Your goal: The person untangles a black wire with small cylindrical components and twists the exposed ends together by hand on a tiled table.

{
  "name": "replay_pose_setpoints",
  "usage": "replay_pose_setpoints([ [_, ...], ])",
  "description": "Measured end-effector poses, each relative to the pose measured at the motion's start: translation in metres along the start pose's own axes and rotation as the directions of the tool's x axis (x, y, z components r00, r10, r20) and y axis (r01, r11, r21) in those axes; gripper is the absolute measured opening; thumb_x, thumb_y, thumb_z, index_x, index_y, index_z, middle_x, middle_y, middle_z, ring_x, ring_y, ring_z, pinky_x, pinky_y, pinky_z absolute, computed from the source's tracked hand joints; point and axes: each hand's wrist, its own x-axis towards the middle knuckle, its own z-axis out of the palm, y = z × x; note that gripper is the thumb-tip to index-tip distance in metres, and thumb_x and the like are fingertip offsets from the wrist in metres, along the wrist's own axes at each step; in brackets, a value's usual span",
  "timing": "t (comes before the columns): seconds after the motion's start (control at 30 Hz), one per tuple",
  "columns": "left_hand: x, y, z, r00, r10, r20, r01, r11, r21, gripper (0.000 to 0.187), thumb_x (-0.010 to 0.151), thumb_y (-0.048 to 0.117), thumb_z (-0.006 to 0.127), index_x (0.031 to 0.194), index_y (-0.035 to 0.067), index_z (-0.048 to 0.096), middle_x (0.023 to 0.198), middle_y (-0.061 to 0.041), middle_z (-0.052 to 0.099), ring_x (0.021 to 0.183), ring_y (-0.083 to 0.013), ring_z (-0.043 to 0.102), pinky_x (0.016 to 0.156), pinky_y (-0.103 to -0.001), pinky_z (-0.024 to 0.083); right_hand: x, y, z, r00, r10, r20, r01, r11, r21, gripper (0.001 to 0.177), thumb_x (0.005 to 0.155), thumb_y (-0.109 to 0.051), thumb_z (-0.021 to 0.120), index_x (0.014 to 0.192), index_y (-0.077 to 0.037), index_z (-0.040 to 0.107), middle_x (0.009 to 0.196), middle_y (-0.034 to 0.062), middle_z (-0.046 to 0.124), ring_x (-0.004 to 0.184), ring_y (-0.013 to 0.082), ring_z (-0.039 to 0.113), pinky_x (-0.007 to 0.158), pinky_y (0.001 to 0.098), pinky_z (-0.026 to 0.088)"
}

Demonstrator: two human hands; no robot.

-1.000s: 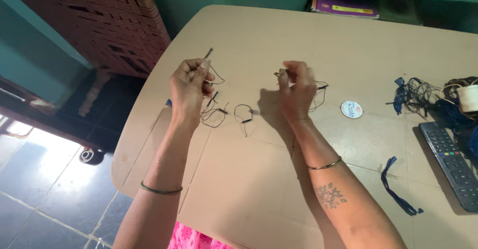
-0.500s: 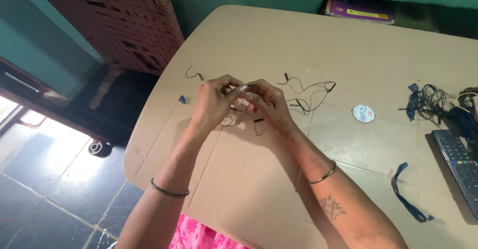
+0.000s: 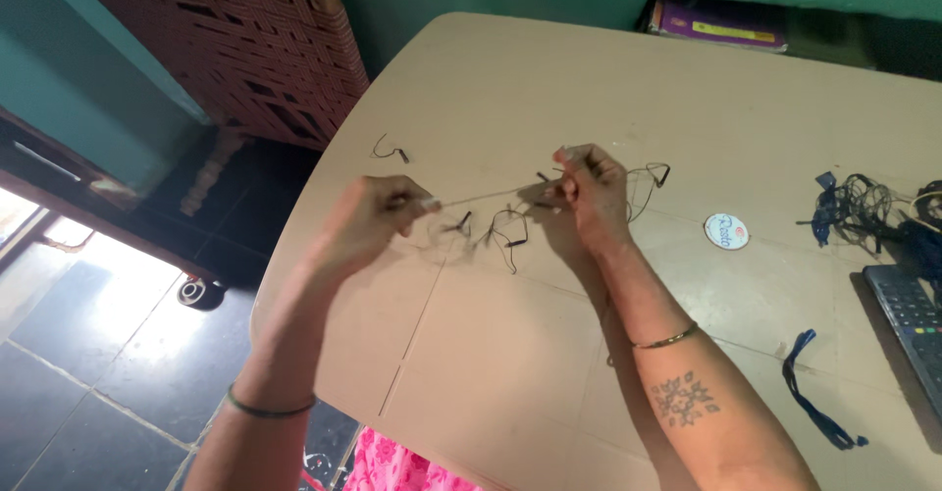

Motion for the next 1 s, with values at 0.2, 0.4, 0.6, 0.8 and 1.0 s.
replay_pose_setpoints([
  [0.2, -0.025, 0.026, -0.026, 0.971, -0.237, -0.042, 0.235, 0.971, -0.054, 0.02, 0.096, 0.023, 0.071, 0.103, 0.004, 0.076, 0.071, -0.003, 0.065, 0.061, -0.0094, 0.051, 0.052, -0.027, 0.04, 0.005, 0.002, -0.005, 0.994, -0.105, -0.021, 0.106, 0.993, 0.044, 0.02, 0.101, -0.017, 0.072, 0.091, -0.001, 0.067, 0.062, -0.0033, 0.048, 0.052, 0.0043, 0.046, 0.065, 0.0291, 0.065],
  [0.4, -0.026, 0.014, -0.049, 0.989, -0.086, -0.122, 0.074, 0.992, -0.099, 0.02, 0.094, 0.018, 0.071, 0.105, 0.001, 0.075, 0.08, 0.0, 0.072, 0.07, -0.0016, 0.062, 0.063, -0.02, 0.048, 0.02, 0.001, -0.025, 0.949, -0.178, -0.258, 0.203, 0.977, 0.072, 0.016, 0.096, -0.014, 0.075, 0.09, -0.003, 0.064, 0.069, -0.001, 0.056, 0.054, 0.0051, 0.048, 0.055, 0.0294, 0.059],
  [0.6, -0.037, 0.014, -0.059, 0.952, -0.19, -0.241, 0.163, 0.978, -0.127, 0.02, 0.097, 0.018, 0.07, 0.108, 0.002, 0.073, 0.072, -0.002, 0.07, 0.058, -0.0043, 0.045, 0.051, -0.024, 0.035, 0.018, -0.008, -0.034, 0.881, -0.209, -0.424, 0.229, 0.974, -0.004, 0.023, 0.101, -0.02, 0.072, 0.087, -0.005, 0.06, 0.064, -0.0022, 0.047, 0.049, 0.0039, 0.042, 0.061, 0.0297, 0.066],
  [0.8, -0.044, 0.01, -0.07, 0.917, -0.245, -0.315, 0.207, 0.967, -0.15, 0.021, 0.096, 0.018, 0.071, 0.11, 0.003, 0.072, 0.075, -0.003, 0.071, 0.06, -0.0035, 0.052, 0.053, -0.023, 0.04, 0.015, -0.015, -0.034, 0.837, -0.253, -0.486, 0.246, 0.966, -0.079, 0.024, 0.101, -0.021, 0.072, 0.087, -0.005, 0.06, 0.066, -0.0046, 0.049, 0.051, 0.0032, 0.043, 0.062, 0.0303, 0.067],
  [1.0, -0.049, -0.014, -0.07, 0.9, -0.27, -0.341, 0.106, 0.896, -0.43, 0.021, 0.099, 0.013, 0.068, 0.115, -0.002, 0.067, 0.084, -0.007, 0.073, 0.064, -0.0094, 0.057, 0.056, -0.025, 0.045, -0.003, -0.019, -0.012, 0.912, -0.391, -0.121, 0.37, 0.914, -0.167, 0.022, 0.104, -0.017, 0.07, 0.091, -0.002, 0.061, 0.07, -0.0017, 0.053, 0.056, 0.005, 0.05, 0.057, 0.0289, 0.06],
])
